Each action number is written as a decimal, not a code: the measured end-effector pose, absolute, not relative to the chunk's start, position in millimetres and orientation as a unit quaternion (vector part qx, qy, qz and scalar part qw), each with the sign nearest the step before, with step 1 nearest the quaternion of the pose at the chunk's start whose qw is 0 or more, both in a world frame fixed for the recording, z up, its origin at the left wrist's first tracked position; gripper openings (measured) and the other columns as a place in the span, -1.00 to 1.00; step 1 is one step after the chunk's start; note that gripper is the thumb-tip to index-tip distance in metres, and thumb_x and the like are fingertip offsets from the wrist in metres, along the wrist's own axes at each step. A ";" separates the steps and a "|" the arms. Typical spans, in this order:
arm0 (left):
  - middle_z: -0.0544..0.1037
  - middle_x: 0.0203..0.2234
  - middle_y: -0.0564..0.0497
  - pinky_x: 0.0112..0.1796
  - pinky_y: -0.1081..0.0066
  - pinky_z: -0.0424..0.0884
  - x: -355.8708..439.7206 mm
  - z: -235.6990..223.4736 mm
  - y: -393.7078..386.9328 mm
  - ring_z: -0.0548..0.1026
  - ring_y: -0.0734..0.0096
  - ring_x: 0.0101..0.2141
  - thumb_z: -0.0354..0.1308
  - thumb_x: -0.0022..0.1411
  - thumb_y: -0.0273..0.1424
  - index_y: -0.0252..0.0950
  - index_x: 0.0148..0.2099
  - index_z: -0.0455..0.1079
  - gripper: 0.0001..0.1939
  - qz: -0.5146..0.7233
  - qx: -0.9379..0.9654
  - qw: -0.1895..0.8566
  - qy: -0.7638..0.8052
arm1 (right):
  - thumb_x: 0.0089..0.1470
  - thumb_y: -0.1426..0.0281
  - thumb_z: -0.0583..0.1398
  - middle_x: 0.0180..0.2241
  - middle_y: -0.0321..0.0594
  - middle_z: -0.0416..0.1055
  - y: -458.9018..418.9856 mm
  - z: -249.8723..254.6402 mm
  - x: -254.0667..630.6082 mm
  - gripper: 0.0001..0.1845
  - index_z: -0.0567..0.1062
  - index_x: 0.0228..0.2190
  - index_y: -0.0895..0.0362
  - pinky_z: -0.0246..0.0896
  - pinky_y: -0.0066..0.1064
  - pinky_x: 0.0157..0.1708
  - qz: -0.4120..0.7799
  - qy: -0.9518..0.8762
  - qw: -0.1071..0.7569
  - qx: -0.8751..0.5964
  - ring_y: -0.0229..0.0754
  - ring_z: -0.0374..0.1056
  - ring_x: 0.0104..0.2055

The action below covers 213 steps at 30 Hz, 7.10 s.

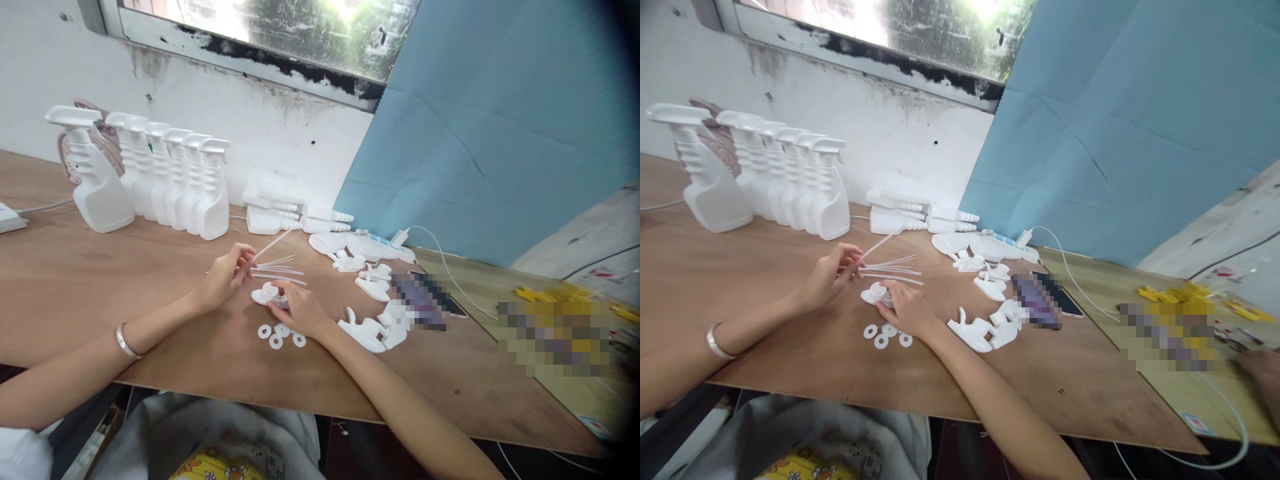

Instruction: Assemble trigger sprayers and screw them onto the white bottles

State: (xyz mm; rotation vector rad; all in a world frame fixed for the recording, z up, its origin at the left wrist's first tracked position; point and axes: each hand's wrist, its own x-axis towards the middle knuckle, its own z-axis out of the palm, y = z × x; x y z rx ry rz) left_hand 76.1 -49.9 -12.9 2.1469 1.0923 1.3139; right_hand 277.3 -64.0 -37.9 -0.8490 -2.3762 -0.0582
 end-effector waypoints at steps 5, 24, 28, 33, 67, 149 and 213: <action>0.41 -0.47 0.00 -0.27 0.34 0.39 79.1 -4.8 -51.0 0.45 0.38 -0.38 0.07 0.13 -0.29 -0.35 -0.24 0.24 -0.78 0.560 0.672 0.364 0.320 | 0.04 0.34 0.06 -0.24 -0.12 0.39 -64.1 -37.0 277.3 -0.69 0.21 -0.14 0.16 0.26 -0.38 -0.31 -0.019 -0.898 0.301 -0.321 -0.17 0.37 -0.26; 0.49 -0.42 -0.06 -0.33 0.35 0.40 80.1 -29.4 -40.5 0.47 0.31 -0.36 0.07 0.11 -0.29 -0.36 -0.32 0.28 -0.79 0.400 0.744 0.394 0.361 | 0.04 0.34 0.06 -0.23 -0.13 0.39 -63.0 -39.2 278.2 -0.68 0.19 -0.14 0.16 0.26 -0.36 -0.33 -0.022 -0.899 0.292 -0.326 -0.15 0.36 -0.25; 0.49 -0.44 -0.02 -0.36 0.37 0.39 79.3 -33.1 -38.7 0.47 0.33 -0.42 0.07 0.09 -0.29 -0.37 -0.31 0.35 -0.78 0.374 0.753 0.362 0.403 | 0.04 0.34 0.06 -0.23 -0.12 0.39 -63.4 -38.9 278.0 -0.68 0.20 -0.14 0.17 0.25 -0.36 -0.33 -0.013 -0.898 0.290 -0.332 -0.14 0.36 -0.24; 0.46 -0.50 0.00 -0.36 0.40 0.40 80.4 -19.5 -44.9 0.46 0.38 -0.45 0.15 0.04 -0.27 -0.39 -0.31 0.34 -0.74 0.492 0.674 0.401 0.378 | 0.04 0.31 0.07 -0.15 -0.12 0.36 -65.1 -36.2 278.1 -0.58 0.13 -0.06 0.16 0.25 -0.39 -0.27 0.025 -0.889 0.305 -0.340 -0.18 0.35 -0.16; 0.34 -0.58 0.06 -0.45 0.56 0.21 96.2 1.9 -59.6 0.27 0.49 -0.50 0.12 0.08 -0.47 -0.32 -0.43 0.42 -0.93 0.383 0.829 0.162 0.374 | 0.05 0.29 0.06 -0.30 -0.15 0.41 -64.4 -42.2 272.6 -0.65 0.21 -0.12 0.14 0.22 -0.39 -0.37 0.028 -0.883 0.305 -0.355 -0.15 0.35 -0.32; 0.23 -0.62 0.06 -0.50 0.50 0.12 85.5 -12.9 -59.3 0.17 0.51 -0.54 -0.14 0.25 -0.42 -0.35 -0.52 0.18 -0.71 0.374 0.881 0.118 0.264 | -0.08 0.19 0.20 -0.40 -0.26 0.39 -76.6 -24.4 253.6 -0.65 0.36 -0.26 0.13 0.22 -0.50 -0.45 0.693 -0.408 0.517 -0.294 -0.29 0.32 -0.40; 0.42 -0.42 0.05 -0.47 0.63 0.31 3.0 30.0 -7.9 0.35 0.54 -0.46 0.12 0.08 -0.34 -0.38 -0.18 0.32 -0.74 0.654 0.444 0.309 0.529 | -0.28 0.41 0.28 -0.60 -0.46 0.31 -21.9 -11.1 315.0 -0.74 0.32 -0.47 0.13 0.06 -0.71 -0.74 0.554 -0.207 0.735 -0.332 -0.51 0.15 -0.67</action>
